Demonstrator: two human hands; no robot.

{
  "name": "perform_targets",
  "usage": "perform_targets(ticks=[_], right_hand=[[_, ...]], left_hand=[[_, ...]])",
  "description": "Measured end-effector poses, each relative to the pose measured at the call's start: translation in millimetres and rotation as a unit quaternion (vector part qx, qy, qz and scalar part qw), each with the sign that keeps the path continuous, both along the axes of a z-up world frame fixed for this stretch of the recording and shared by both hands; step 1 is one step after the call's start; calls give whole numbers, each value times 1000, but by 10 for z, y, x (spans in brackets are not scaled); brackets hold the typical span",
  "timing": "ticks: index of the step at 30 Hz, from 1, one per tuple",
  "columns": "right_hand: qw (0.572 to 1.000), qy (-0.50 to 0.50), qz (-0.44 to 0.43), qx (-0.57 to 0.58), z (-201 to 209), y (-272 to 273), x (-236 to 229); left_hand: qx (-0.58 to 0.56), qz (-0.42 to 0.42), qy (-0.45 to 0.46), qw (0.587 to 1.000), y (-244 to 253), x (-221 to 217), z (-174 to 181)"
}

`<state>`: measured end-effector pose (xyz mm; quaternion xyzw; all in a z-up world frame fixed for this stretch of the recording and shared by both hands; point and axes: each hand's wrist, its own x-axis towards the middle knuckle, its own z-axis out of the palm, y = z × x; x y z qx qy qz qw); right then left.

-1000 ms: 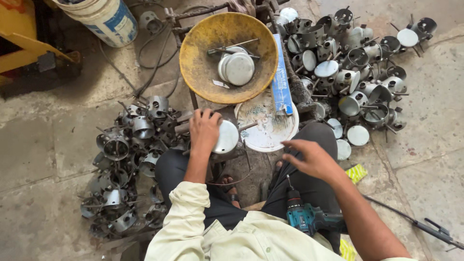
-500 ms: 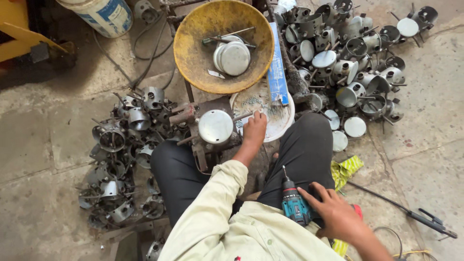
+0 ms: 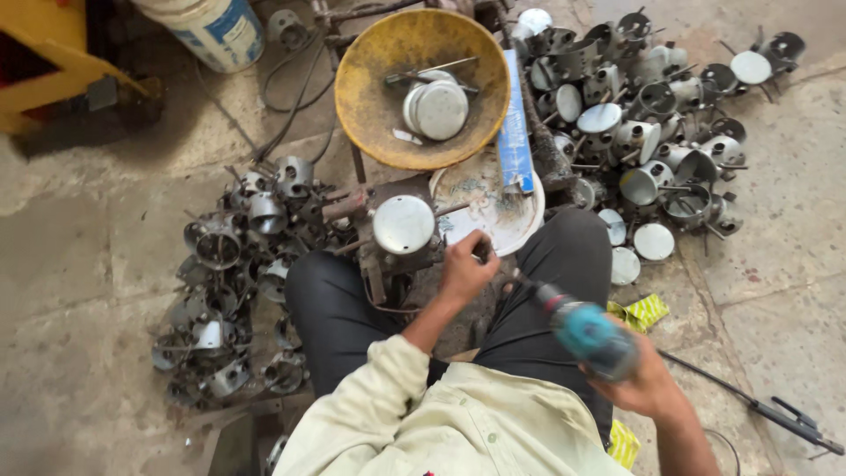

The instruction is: The person sits cross-legged and uses a cordless drill to fasten circular metal discs onto cylindrical metal housings. They repeatedly pick up a housing, place a disc on top, and drive screws into the disc to secure it. The person occasionally wipes the parts with a cloth and places the assembled units into a yellow basin.

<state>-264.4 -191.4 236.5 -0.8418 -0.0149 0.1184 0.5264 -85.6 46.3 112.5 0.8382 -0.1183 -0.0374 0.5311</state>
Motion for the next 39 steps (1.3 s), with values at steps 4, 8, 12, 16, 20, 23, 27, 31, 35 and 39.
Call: perform_targets(ticks=[4, 8, 12, 16, 20, 23, 27, 31, 35, 39], right_hand=[[941, -153, -2, 302, -74, 294, 62], [853, -129, 1, 506, -357, 757, 244], [884, -10, 30, 467, -527, 1109, 268], [877, 64, 12, 475, -548, 1344, 204], [837, 103, -4, 537, -515, 1424, 172], [797, 97, -3, 596, -512, 1460, 163], [804, 113, -4, 584, -520, 1413, 205], [883, 87, 15, 461, -546, 1345, 290], [903, 81, 20, 422, -584, 1324, 269], [820, 110, 4, 561, -599, 1421, 222]], left_hand=[[-394, 60, 195, 896, 286, -247, 236], [-531, 106, 222, 810, 512, -261, 489], [-639, 103, 234, 726, 619, -362, 660], [-683, 59, 239, 687, 687, -486, 717], [-673, 48, 225, 703, 738, -532, 747], [-676, 39, 223, 702, 767, -533, 790], [-648, 36, 200, 734, 798, -509, 843], [-570, 86, 203, 791, 871, -478, 858], [-563, 82, 208, 796, 874, -476, 814], [-618, 68, 215, 753, 841, -496, 781]])
